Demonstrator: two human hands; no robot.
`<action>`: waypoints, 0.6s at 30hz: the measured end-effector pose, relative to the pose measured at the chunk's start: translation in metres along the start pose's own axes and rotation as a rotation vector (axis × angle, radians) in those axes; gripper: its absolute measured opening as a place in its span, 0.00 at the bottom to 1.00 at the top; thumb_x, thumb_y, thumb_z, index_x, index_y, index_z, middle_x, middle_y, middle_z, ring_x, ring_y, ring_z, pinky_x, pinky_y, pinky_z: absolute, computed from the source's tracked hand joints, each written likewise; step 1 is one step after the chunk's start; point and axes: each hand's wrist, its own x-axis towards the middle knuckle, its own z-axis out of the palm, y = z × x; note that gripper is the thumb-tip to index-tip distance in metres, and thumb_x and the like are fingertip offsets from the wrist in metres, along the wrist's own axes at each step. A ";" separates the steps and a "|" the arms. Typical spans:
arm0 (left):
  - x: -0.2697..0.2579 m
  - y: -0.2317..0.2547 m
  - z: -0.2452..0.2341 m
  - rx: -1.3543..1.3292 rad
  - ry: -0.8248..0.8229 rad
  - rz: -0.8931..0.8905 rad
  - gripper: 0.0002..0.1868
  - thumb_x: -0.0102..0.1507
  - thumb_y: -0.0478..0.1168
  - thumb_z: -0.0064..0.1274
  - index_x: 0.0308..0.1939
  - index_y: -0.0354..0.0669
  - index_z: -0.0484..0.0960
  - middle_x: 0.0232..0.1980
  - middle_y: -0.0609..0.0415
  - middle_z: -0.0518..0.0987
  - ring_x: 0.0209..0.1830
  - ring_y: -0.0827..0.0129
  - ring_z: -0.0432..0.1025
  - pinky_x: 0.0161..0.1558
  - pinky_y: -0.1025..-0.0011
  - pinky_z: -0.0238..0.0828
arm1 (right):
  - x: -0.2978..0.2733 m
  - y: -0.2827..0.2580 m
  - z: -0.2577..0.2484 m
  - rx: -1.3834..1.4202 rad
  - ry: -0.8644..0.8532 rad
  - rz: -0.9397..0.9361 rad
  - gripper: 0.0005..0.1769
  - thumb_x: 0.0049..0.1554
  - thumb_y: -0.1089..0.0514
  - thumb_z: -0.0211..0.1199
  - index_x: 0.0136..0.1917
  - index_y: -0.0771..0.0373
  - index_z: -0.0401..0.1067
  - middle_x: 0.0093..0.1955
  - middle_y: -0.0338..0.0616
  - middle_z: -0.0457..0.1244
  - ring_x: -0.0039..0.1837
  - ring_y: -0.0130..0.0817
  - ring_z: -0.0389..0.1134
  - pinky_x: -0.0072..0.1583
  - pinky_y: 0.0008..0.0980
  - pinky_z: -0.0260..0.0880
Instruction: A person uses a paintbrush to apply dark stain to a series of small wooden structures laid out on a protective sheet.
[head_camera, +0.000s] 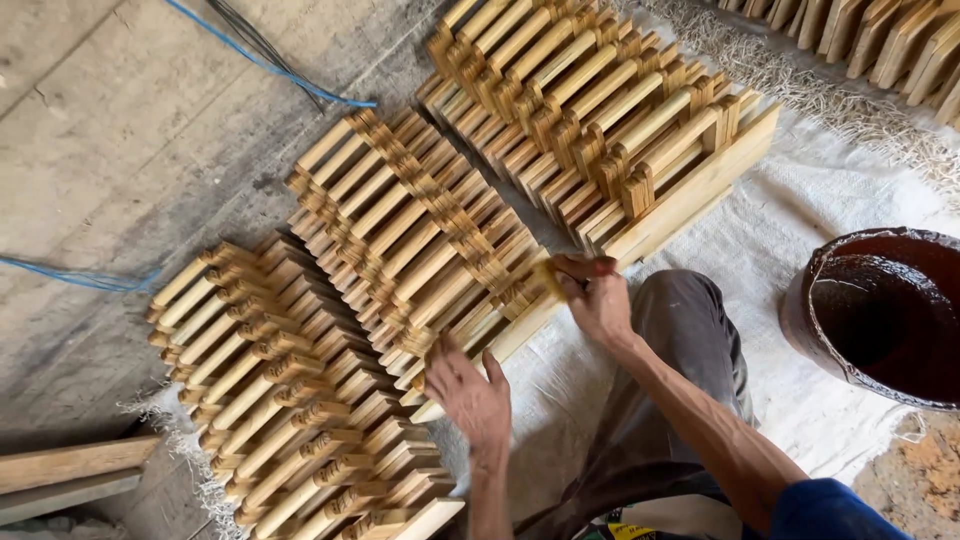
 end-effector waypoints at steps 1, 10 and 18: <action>0.010 -0.008 0.007 0.158 -0.156 0.108 0.36 0.67 0.49 0.59 0.74 0.39 0.67 0.65 0.43 0.73 0.64 0.57 0.67 0.62 0.54 0.64 | -0.004 0.003 -0.010 0.074 0.031 0.014 0.14 0.62 0.60 0.63 0.60 0.60 0.80 0.55 0.50 0.75 0.49 0.42 0.78 0.47 0.41 0.82; 0.055 -0.037 0.026 0.149 -0.840 0.166 0.21 0.59 0.33 0.61 0.56 0.44 0.78 0.50 0.48 0.85 0.50 0.60 0.75 0.53 0.55 0.69 | -0.024 0.026 -0.134 0.075 0.190 0.179 0.16 0.61 0.60 0.65 0.63 0.57 0.79 0.62 0.46 0.72 0.63 0.43 0.74 0.62 0.43 0.78; 0.102 0.036 -0.016 0.269 -1.104 0.233 0.25 0.58 0.44 0.63 0.59 0.48 0.80 0.46 0.56 0.88 0.48 0.67 0.77 0.58 0.59 0.54 | -0.050 0.021 -0.245 0.028 0.496 0.210 0.11 0.63 0.65 0.66 0.58 0.65 0.80 0.60 0.50 0.70 0.61 0.40 0.71 0.61 0.37 0.71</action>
